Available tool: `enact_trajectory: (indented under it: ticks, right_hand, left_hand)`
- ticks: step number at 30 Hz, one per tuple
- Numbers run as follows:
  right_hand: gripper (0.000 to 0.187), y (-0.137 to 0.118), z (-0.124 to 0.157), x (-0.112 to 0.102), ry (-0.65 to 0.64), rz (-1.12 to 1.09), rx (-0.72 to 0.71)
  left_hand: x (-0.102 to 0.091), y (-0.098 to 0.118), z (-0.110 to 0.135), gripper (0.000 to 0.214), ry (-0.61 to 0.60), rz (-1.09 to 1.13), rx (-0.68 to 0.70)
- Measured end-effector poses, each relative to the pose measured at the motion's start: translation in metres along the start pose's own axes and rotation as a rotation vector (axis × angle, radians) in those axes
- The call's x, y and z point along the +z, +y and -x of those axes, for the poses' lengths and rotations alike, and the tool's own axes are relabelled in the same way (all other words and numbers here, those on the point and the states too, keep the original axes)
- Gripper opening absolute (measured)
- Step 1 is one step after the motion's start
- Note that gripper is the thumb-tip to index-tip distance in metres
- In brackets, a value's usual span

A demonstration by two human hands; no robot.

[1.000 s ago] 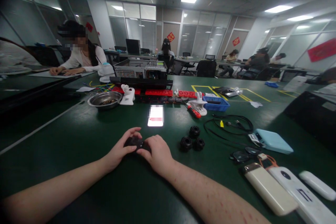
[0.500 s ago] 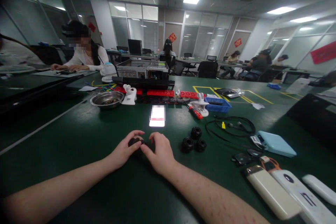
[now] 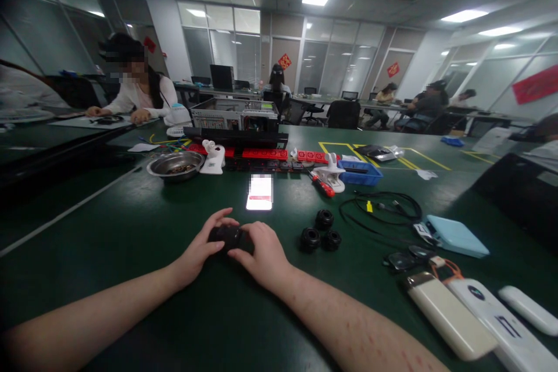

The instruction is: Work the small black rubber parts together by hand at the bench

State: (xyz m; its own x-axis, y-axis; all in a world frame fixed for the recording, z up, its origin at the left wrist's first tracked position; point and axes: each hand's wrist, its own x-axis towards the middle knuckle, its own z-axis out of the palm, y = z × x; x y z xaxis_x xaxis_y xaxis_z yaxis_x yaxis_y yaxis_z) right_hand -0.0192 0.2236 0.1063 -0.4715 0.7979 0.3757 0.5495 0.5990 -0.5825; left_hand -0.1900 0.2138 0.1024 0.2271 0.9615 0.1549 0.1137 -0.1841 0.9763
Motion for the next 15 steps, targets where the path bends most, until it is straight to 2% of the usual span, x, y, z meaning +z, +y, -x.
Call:
enact_trajectory:
  ticks: [4,9,12,14,15]
  right_hand:
    - [0.03,-0.0012,0.0015,-0.0004,0.052,0.004,-0.07]
    - [0.03,-0.0045,0.0025,0.0008,0.035,0.073,-0.111]
    - [0.046,-0.004,0.0015,0.0008,0.048,0.066,-0.064]
    - [0.062,-0.0019,0.0006,0.0009,0.088,0.033,0.022]
    - [0.062,-0.0006,0.0001,0.0009,0.107,0.017,0.068]
  left_hand:
    - [-0.0002,0.0025,-0.0021,0.052,-0.028,-0.004,-0.115]
    - [0.0001,0.002,-0.0048,0.055,-0.082,0.007,-0.217]
    - [0.0009,0.0038,-0.0047,0.053,-0.03,-0.019,-0.208]
    - [0.0018,0.0063,-0.0044,0.054,-0.003,-0.007,-0.215]
    - [0.0024,0.0077,-0.0044,0.055,0.008,0.006,-0.232]
